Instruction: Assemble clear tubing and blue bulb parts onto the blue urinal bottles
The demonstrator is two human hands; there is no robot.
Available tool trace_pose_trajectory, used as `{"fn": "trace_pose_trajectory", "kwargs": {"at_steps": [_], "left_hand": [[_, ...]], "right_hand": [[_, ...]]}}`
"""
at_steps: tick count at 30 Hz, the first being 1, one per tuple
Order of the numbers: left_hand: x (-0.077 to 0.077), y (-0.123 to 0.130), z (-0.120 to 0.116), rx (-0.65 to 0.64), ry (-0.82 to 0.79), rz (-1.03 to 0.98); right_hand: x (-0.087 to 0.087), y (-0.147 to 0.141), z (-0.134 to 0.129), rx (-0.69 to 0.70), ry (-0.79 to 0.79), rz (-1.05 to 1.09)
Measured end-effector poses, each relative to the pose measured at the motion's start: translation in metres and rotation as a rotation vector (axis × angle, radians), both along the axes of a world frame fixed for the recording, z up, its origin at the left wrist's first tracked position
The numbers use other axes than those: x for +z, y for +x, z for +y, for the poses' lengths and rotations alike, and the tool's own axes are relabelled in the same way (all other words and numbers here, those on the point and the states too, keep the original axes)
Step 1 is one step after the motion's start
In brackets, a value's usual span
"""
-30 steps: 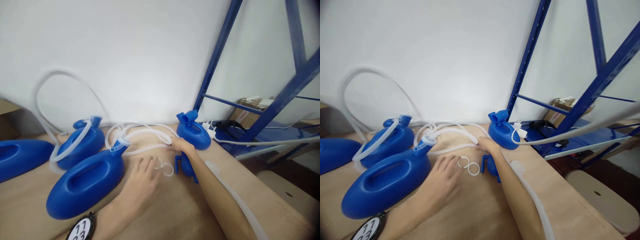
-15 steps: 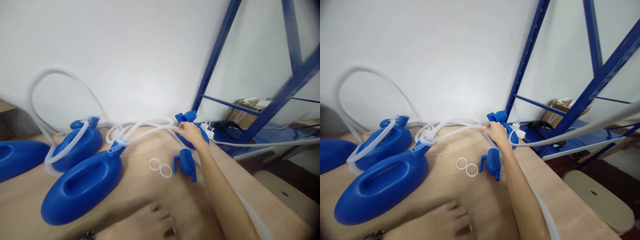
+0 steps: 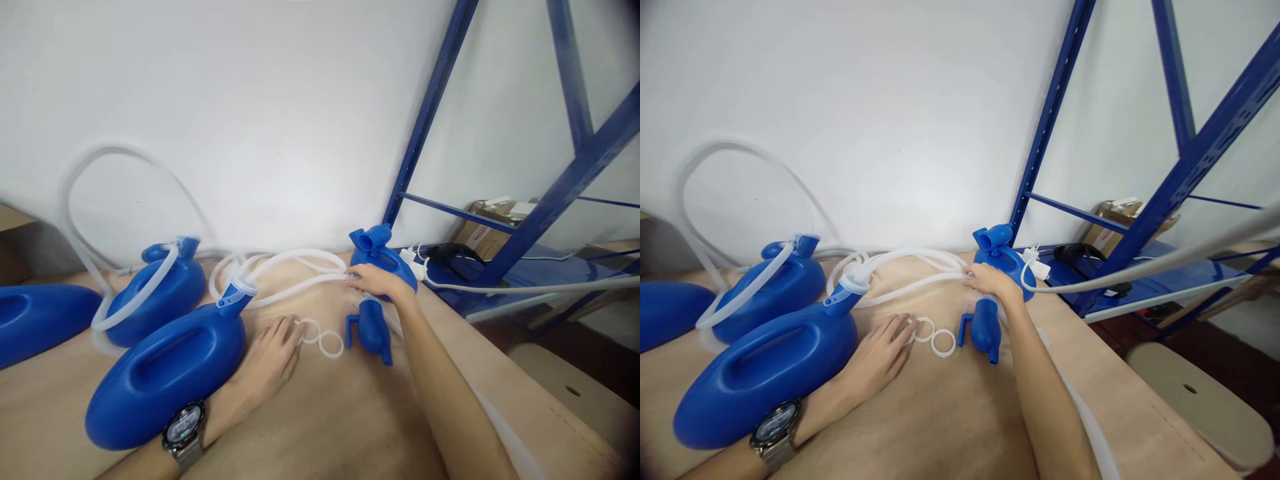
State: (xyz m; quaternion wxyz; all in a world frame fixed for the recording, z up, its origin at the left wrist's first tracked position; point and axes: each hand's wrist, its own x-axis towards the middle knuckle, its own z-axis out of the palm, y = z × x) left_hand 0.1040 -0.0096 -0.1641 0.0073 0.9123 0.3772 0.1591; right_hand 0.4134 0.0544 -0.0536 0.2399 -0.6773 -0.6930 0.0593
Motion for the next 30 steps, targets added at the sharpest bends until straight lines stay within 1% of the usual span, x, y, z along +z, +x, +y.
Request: {"fn": "trace_pose_trajectory", "kwargs": {"at_steps": [3, 5, 7, 9, 11, 13, 14, 17, 18, 20, 23, 26, 28, 30], "left_hand": [[0.001, -0.001, 0.003, 0.053, -0.016, -0.019], [0.003, 0.0, 0.003, 0.077, -0.025, -0.021], [0.005, 0.0, 0.004, 0.093, -0.033, -0.018], [0.006, 0.0, 0.004, 0.098, -0.038, -0.015], [0.006, 0.001, 0.003, 0.098, -0.041, -0.016], [0.006, 0.001, 0.003, 0.1, -0.041, -0.017], [0.006, 0.001, 0.003, 0.101, -0.04, -0.017], [0.006, 0.001, 0.003, 0.102, -0.038, -0.02], [0.006, 0.0, 0.003, 0.098, -0.037, -0.024], [0.006, 0.0, 0.003, 0.084, -0.036, -0.037], [0.004, 0.0, 0.005, 0.061, -0.038, -0.07], [0.0, -0.001, 0.008, 0.049, -0.049, -0.1], [-0.002, -0.002, 0.009, 0.053, -0.06, -0.111], [-0.002, -0.002, 0.008, 0.059, -0.072, -0.122]], "right_hand": [[0.011, -0.001, -0.002, 0.204, -0.138, 0.146], [0.019, -0.003, -0.004, 0.252, -0.149, 0.269], [0.026, -0.004, -0.006, 0.241, -0.111, 0.387], [0.032, -0.004, -0.007, 0.202, -0.027, 0.545], [0.039, -0.003, -0.009, 0.165, 0.094, 0.783], [0.046, -0.003, -0.01, 0.149, 0.264, 1.027], [0.049, -0.003, -0.011, 0.154, 0.361, 1.108], [0.059, -0.011, -0.016, 0.219, 0.649, 1.191], [0.062, -0.016, -0.018, 0.252, 0.721, 1.203], [0.067, -0.026, -0.022, 0.305, 0.804, 1.215], [0.074, -0.039, -0.03, 0.356, 0.865, 1.222], [0.081, -0.039, -0.037, 0.426, 0.937, 1.27], [0.084, -0.035, -0.042, 0.482, 0.92, 1.302], [0.086, -0.031, -0.045, 0.525, 0.857, 1.288]]}}
